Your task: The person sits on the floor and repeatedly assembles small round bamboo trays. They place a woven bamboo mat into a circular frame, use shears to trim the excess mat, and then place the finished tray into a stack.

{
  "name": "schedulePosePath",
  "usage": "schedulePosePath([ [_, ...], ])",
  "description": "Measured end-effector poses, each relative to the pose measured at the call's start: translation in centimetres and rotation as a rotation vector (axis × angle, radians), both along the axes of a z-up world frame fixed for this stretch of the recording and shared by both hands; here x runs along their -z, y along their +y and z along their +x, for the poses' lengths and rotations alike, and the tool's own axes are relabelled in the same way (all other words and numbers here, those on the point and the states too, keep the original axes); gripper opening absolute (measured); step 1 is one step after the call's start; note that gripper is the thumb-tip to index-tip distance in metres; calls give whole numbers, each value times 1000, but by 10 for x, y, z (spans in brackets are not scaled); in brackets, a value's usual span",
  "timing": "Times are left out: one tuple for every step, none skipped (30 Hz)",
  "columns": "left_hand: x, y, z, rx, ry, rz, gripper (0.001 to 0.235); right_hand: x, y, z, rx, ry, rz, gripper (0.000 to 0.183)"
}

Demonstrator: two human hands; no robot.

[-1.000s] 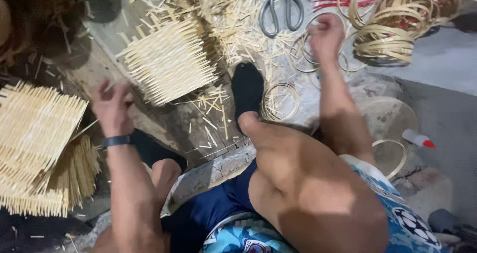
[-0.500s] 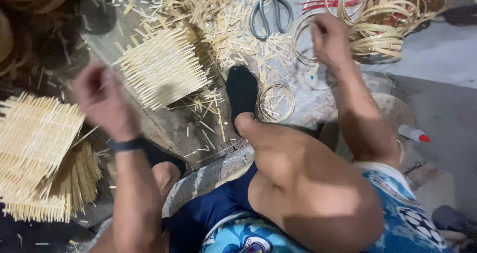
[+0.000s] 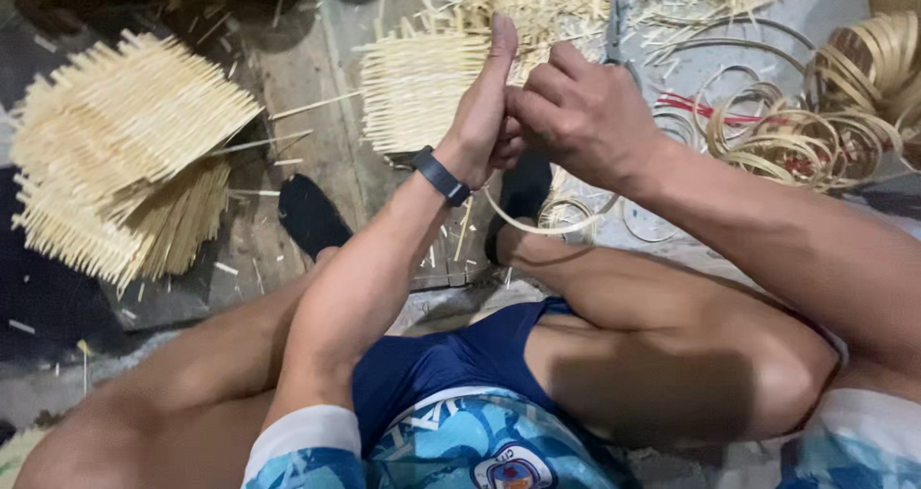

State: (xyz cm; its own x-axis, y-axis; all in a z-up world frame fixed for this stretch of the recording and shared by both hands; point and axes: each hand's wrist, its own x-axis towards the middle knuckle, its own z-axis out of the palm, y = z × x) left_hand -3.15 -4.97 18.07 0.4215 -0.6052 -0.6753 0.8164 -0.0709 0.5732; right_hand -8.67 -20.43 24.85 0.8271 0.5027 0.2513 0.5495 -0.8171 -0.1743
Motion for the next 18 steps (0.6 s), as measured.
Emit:
schedulePosePath([
  [-1, 5, -2, -41, -4, -2, 75, 0, 3, 2, -8, -18, -28, 26],
  [0, 10, -2, -81, -7, -3, 75, 3, 8, 5, -21, -34, -27, 24],
  [2, 14, -3, -109, -6, -7, 75, 6, 12, 7, -28, -47, -28, 22],
  [6, 19, -3, -137, -5, -10, 74, 10, 15, 10, -36, -60, -29, 20],
  [9, 24, -3, -162, -3, -14, 74, 14, 20, 10, -30, -75, -16, 19],
  [13, 27, -4, -171, 2, -32, 75, 19, 25, 11, -24, -90, -3, 19],
  [18, 32, -2, -185, 7, -46, 75, 24, 29, 13, -21, -104, 14, 18],
  [22, 35, -2, -198, 13, -60, 76, 27, 32, 15, -24, -83, 50, 17],
  [25, 39, 0, -210, -24, -46, 75, 30, 35, 19, -30, -64, 90, 16],
  [29, 41, 2, -223, -60, -31, 74, 33, 37, 23, -35, -44, 129, 16],
  [33, 44, 4, -228, -99, -18, 75, 35, 38, 26, -32, -47, 197, 17],
  [38, 48, 12, -268, -255, 42, 80, 36, 39, 29, -30, -51, 264, 20],
  [44, 54, 23, -310, -408, 105, 86, 38, 40, 30, -30, -52, 334, 24],
  [51, 62, 29, -350, -562, 169, 94, 38, 40, 29, -16, -89, 346, 24],
  [58, 73, 34, -331, -398, 170, 85, 39, 41, 28, 0, -129, 360, 24],
  [65, 85, 39, -313, -234, 170, 77, 40, 42, 26, 15, -169, 374, 25],
  [71, 95, 42, -296, -66, 172, 69, 43, 47, 23, -33, -98, 346, 22],
  [77, 101, 44, -392, -2, -5, 61, 47, 54, 20, -83, -27, 318, 20],
])
